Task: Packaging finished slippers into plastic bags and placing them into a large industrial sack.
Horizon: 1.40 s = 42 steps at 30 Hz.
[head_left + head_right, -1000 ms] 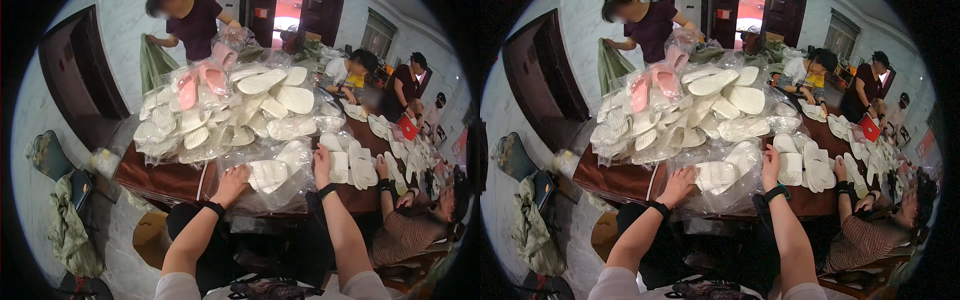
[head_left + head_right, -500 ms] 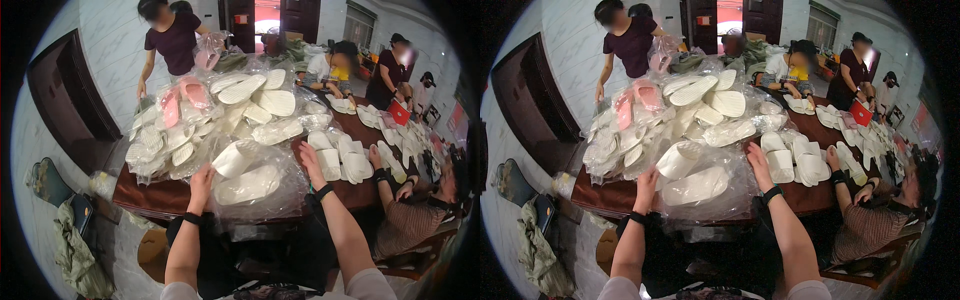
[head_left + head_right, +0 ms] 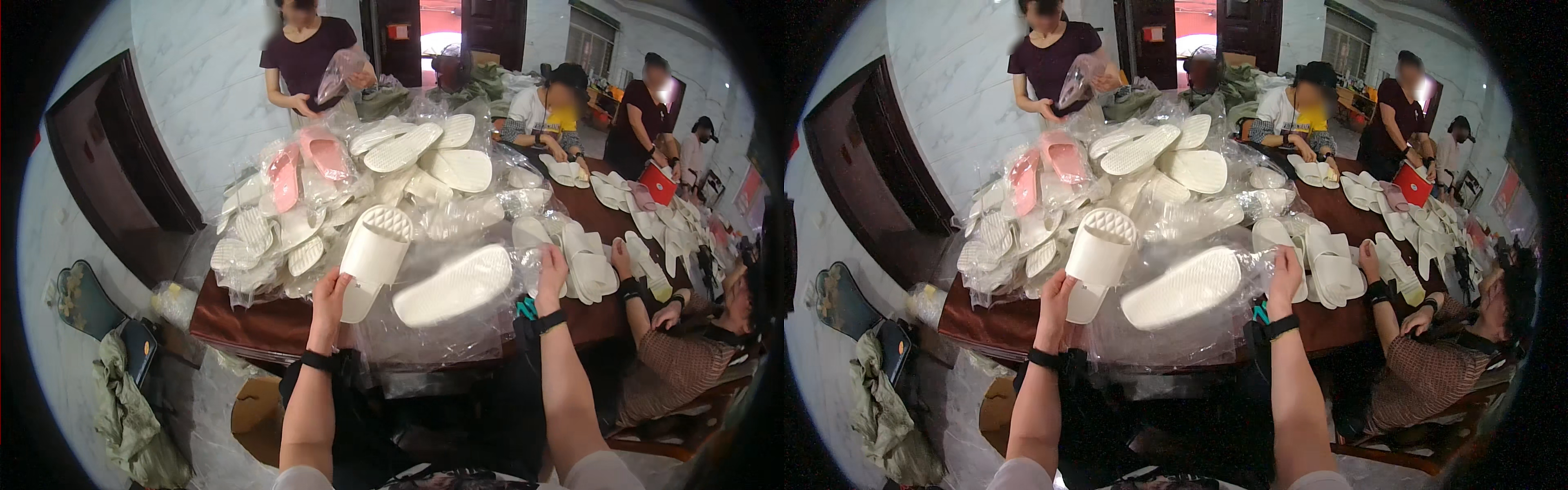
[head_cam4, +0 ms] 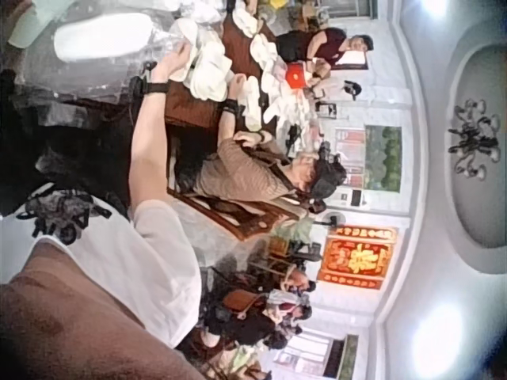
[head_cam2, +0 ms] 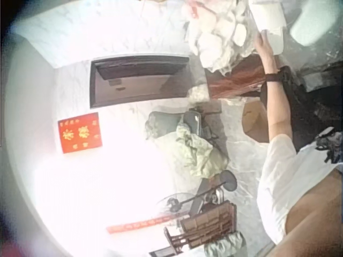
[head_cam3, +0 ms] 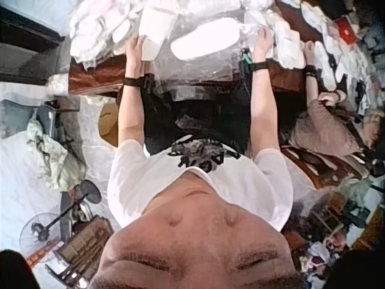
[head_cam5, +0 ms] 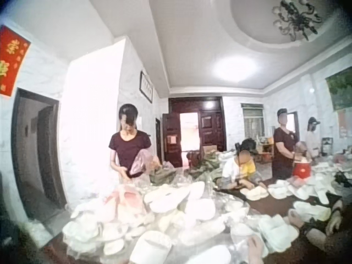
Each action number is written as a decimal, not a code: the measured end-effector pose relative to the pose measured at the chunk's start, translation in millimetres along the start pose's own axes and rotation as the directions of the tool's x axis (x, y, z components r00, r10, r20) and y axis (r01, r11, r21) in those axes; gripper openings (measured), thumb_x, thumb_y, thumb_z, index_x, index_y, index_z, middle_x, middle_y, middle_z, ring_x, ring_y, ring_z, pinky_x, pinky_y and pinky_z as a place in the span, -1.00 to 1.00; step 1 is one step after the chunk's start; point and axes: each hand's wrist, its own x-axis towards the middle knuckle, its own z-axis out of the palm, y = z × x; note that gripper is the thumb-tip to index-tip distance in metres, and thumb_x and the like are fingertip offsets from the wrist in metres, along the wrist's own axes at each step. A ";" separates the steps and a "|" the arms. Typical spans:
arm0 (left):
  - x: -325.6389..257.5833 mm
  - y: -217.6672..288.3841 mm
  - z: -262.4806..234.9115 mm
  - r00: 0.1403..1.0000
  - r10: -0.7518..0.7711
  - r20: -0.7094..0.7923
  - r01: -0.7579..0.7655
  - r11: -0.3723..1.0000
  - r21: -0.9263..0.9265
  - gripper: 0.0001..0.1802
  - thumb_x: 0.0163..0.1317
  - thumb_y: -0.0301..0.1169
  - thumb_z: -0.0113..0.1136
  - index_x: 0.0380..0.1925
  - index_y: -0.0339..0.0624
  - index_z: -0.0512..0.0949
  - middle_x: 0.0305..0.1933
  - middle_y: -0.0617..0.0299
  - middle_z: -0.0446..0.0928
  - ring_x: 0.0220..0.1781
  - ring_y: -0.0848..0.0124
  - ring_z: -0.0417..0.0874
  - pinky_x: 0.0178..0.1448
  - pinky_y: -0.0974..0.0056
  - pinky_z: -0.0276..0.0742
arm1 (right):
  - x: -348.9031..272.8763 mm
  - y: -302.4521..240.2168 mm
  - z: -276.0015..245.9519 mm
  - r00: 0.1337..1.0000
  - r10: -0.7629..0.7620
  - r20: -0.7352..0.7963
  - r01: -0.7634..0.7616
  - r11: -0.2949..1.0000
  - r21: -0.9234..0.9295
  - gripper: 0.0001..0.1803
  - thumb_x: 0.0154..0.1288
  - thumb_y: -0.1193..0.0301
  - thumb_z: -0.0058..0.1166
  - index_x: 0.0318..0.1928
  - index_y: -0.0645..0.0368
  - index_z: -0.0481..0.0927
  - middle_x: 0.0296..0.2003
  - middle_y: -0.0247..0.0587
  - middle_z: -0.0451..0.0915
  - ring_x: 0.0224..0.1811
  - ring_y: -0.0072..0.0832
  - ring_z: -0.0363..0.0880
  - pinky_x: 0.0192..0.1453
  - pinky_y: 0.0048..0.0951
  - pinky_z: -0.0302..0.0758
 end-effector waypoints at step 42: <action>59.0 127.1 199.9 0.628 0.194 0.753 -0.714 0.527 0.460 -0.30 0.15 -0.25 0.34 0.30 0.05 0.32 0.48 -0.09 0.07 0.51 -0.01 0.08 0.47 0.00 0.11 | -27.8 30.6 -14.3 0.962 0.187 0.198 -0.169 0.980 -0.106 -0.79 0.41 0.34 -0.12 -0.24 0.19 0.53 -0.43 -0.01 0.60 -0.36 -0.13 0.60 -0.25 -0.19 0.47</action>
